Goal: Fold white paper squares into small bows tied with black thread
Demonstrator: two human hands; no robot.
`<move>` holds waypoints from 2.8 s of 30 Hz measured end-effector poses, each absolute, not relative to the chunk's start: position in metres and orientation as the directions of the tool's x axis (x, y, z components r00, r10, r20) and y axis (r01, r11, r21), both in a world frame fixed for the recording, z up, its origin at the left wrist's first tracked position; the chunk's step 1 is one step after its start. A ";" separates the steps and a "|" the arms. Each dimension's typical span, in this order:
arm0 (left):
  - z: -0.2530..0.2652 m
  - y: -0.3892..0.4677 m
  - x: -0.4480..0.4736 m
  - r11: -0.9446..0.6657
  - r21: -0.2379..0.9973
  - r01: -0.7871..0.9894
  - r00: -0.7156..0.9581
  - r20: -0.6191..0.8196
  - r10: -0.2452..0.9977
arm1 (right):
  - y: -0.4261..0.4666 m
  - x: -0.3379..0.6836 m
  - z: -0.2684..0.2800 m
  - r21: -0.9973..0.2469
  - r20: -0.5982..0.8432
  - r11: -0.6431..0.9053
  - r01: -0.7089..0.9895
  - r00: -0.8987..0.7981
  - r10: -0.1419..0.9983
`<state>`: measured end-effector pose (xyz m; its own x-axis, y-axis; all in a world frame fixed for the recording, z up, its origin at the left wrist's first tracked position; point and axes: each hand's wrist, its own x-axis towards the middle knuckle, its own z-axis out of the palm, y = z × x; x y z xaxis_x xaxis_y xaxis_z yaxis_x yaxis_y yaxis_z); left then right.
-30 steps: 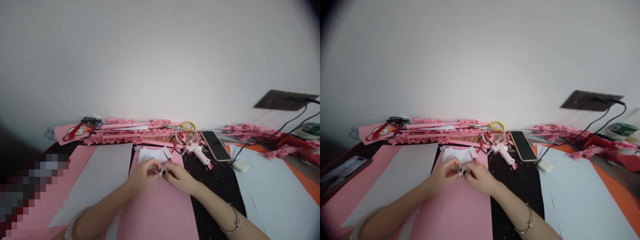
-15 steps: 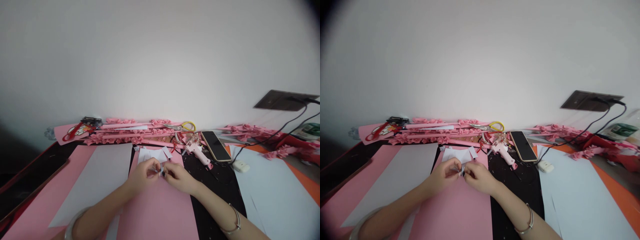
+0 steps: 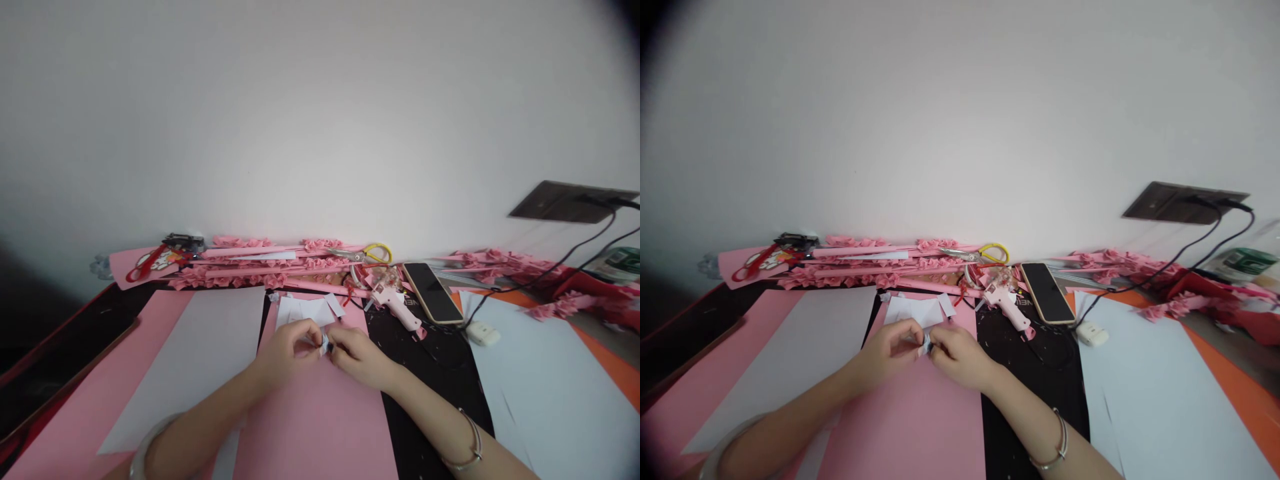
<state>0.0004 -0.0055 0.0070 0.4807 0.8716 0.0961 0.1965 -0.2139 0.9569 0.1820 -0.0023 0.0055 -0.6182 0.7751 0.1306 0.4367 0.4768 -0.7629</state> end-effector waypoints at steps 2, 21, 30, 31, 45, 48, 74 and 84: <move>0.005 -0.006 0.000 -0.224 0.953 0.203 0.478 0.103 0.872 | -0.003 0.182 0.005 -0.766 0.123 0.470 0.439 -0.618 0.776; 0.003 -0.005 0.000 -0.456 0.804 0.381 0.503 0.233 0.832 | -0.004 0.180 -0.001 -0.712 0.168 0.509 0.483 -0.586 0.792; 0.003 -0.006 -0.001 -0.489 0.764 0.421 0.513 0.244 0.823 | -0.009 0.180 0.000 -0.632 0.174 0.549 0.546 -0.591 0.788; 0.003 -0.006 0.000 -0.491 0.761 0.424 0.515 0.243 0.822 | -0.009 0.180 0.001 -0.626 0.173 0.552 0.551 -0.592 0.787; 0.003 -0.008 0.000 -0.490 0.743 0.455 0.521 0.224 0.823 | -0.010 0.178 -0.001 -0.579 0.182 0.566 0.587 -0.583 0.792; 0.003 -0.008 0.000 -0.510 0.719 0.473 0.530 0.230 0.816 | -0.011 0.178 -0.001 -0.577 0.182 0.572 0.583 -0.591 0.786; 0.002 -0.005 0.000 -0.359 0.819 0.447 0.516 0.091 0.852 | -0.008 0.178 0.009 -0.834 0.133 0.404 0.375 -0.575 0.808; 0.007 -0.006 -0.001 -0.353 0.819 0.453 0.528 0.073 0.846 | -0.009 0.178 0.006 -0.917 0.073 0.275 0.290 -0.555 0.829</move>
